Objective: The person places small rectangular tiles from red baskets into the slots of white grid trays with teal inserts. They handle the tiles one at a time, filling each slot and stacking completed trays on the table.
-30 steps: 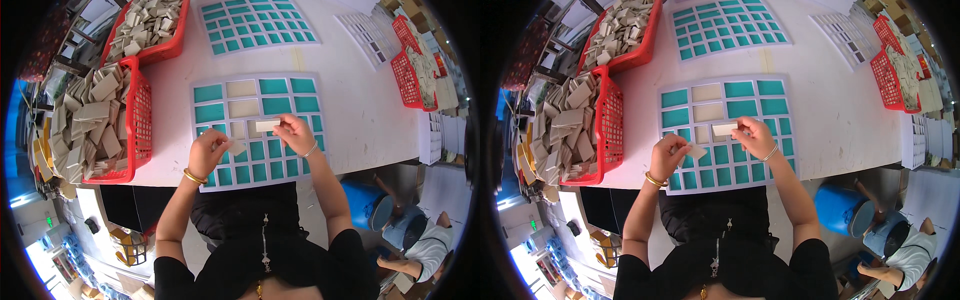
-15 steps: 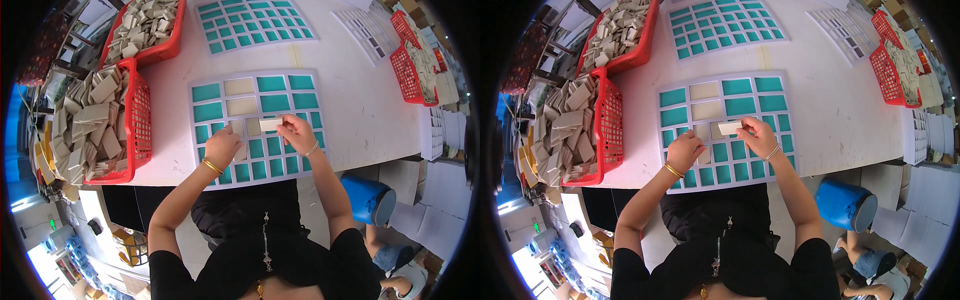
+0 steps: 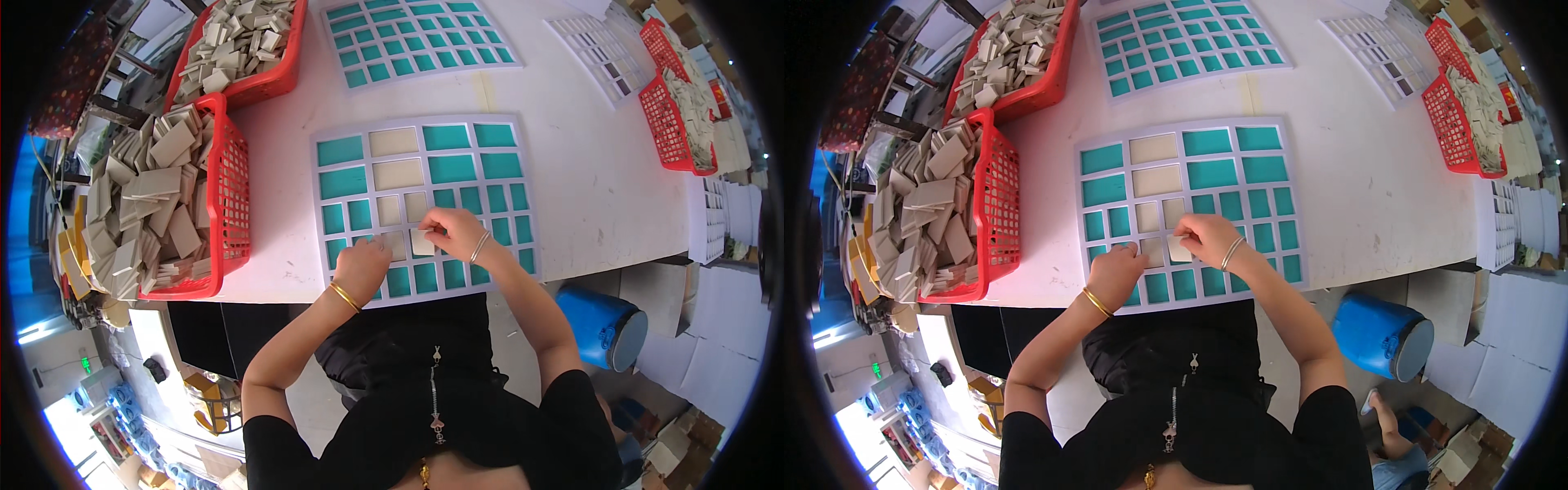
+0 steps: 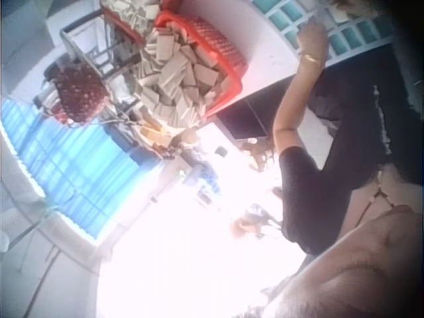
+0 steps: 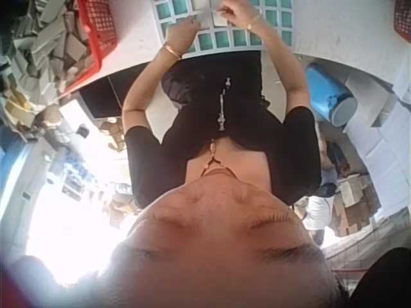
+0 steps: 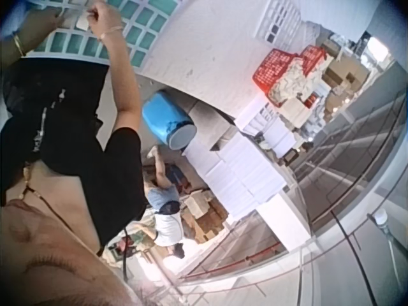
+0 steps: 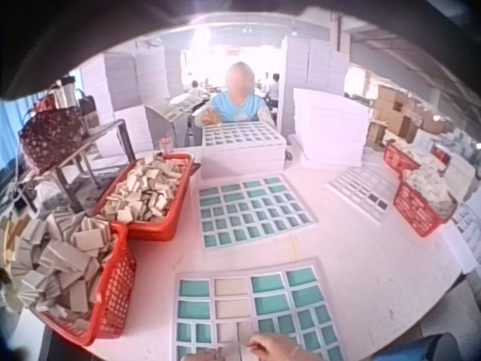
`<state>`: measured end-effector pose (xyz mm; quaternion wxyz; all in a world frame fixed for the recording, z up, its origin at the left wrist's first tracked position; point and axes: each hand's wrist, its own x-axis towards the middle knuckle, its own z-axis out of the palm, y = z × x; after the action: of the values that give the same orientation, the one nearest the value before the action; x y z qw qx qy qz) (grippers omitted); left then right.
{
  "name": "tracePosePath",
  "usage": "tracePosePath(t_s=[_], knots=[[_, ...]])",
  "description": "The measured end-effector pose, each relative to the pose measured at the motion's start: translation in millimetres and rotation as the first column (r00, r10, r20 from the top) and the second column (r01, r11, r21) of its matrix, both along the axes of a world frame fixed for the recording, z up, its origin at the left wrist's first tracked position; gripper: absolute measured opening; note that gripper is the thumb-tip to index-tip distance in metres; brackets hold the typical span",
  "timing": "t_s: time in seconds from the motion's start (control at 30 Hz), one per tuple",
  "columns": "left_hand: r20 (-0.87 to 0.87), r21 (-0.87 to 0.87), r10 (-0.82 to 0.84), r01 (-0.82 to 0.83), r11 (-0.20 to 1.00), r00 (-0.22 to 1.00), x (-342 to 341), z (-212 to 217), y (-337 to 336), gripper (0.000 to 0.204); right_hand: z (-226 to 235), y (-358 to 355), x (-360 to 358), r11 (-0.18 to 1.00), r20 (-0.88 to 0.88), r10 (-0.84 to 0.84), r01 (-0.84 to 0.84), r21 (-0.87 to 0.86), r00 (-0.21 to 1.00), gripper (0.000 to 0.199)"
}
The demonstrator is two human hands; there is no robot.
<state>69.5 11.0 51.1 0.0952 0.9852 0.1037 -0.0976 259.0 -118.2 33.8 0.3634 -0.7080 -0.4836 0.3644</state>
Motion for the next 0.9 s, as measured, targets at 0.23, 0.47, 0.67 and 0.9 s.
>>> tracePosePath(t_s=[0.23,0.47,0.67,0.9], knots=[[-0.018,-0.016,-0.008,0.007,1.000,1.000,-4,-8,0,0.015,-7,2,-14,0.988,0.612,-0.008,-0.088,0.127,0.791,0.011],[0.385,-0.153,0.414,-0.385,0.910,0.825,-36,11,32,0.032,-10,-13,-28,0.990,0.775,0.027,-0.125,0.067,0.632,0.003],[-0.036,-0.247,0.693,-0.678,0.692,0.720,-87,-4,64,0.036,3,-27,8,0.944,0.547,-0.292,0.145,0.295,0.785,0.037],[-0.064,-0.584,0.683,-0.582,0.566,0.728,-61,-21,34,0.036,-52,-137,87,0.733,0.582,-0.623,0.651,0.200,0.522,0.063]])
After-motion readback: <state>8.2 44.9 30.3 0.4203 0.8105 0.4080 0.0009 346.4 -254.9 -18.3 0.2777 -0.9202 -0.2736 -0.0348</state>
